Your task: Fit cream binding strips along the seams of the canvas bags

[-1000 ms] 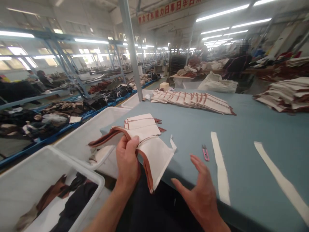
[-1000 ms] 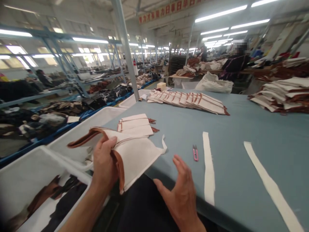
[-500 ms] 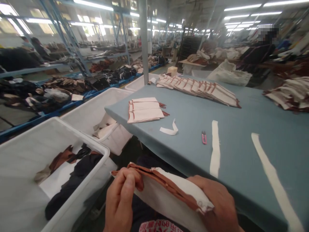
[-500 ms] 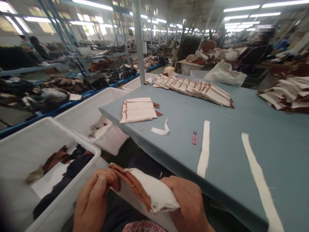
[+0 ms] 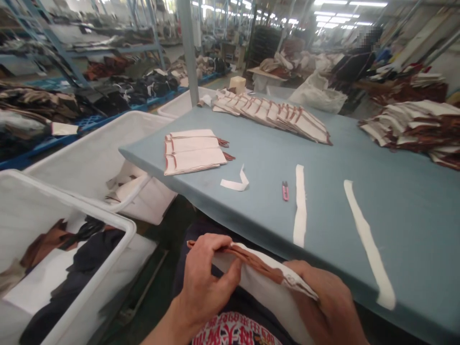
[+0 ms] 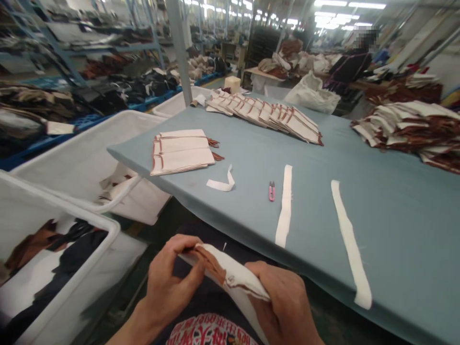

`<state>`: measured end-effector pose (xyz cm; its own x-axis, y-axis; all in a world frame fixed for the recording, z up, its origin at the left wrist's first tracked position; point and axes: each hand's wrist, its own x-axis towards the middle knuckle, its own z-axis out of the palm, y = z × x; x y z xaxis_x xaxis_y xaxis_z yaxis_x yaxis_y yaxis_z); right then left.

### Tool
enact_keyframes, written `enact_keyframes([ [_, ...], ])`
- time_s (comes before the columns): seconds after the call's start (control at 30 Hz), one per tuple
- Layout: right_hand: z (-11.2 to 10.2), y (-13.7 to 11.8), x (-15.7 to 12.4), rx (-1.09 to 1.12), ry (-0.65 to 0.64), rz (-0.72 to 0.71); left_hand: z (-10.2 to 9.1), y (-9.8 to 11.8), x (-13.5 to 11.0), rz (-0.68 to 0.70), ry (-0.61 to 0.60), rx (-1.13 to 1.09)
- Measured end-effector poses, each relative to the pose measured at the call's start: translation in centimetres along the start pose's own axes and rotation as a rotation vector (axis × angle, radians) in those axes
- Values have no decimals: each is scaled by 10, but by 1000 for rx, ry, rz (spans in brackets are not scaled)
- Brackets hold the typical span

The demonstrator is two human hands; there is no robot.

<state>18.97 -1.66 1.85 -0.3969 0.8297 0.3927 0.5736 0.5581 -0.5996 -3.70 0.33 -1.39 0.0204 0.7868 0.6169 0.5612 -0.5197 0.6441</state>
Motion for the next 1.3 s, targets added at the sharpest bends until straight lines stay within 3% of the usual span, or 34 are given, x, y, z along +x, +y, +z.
enact_keyframes([
  [0.07, 4, 2, 0, -4, -10, 49, 5, -1, -3, -34, 39, 38],
  [0.27, 20, 4, -7, 17, 27, 212, 15, -3, -3, 80, 32, 36],
  [0.4, 27, 4, -13, 39, 36, 298, 19, -1, -3, 33, -9, 53],
  [0.5, 32, 10, -15, 4, 50, 285, 19, 3, -4, 5, -59, 38],
  [0.6, 40, 19, -17, -99, 34, 271, 18, 6, -4, -101, -205, -72],
  [0.73, 53, 32, -19, -254, -91, 281, 18, 6, -4, -374, -439, -200],
  [0.93, 51, 30, -28, -229, -271, 321, 12, 8, 8, -557, -903, -408],
  [1.03, 41, 20, -30, -107, -245, 365, 9, 12, 19, -514, -896, -407],
  [1.17, 33, 7, -27, 141, -85, 519, 1, 20, 29, -473, -968, -429],
  [1.3, 39, 3, -20, 380, -36, 635, -5, 24, 22, -340, -860, -50],
])
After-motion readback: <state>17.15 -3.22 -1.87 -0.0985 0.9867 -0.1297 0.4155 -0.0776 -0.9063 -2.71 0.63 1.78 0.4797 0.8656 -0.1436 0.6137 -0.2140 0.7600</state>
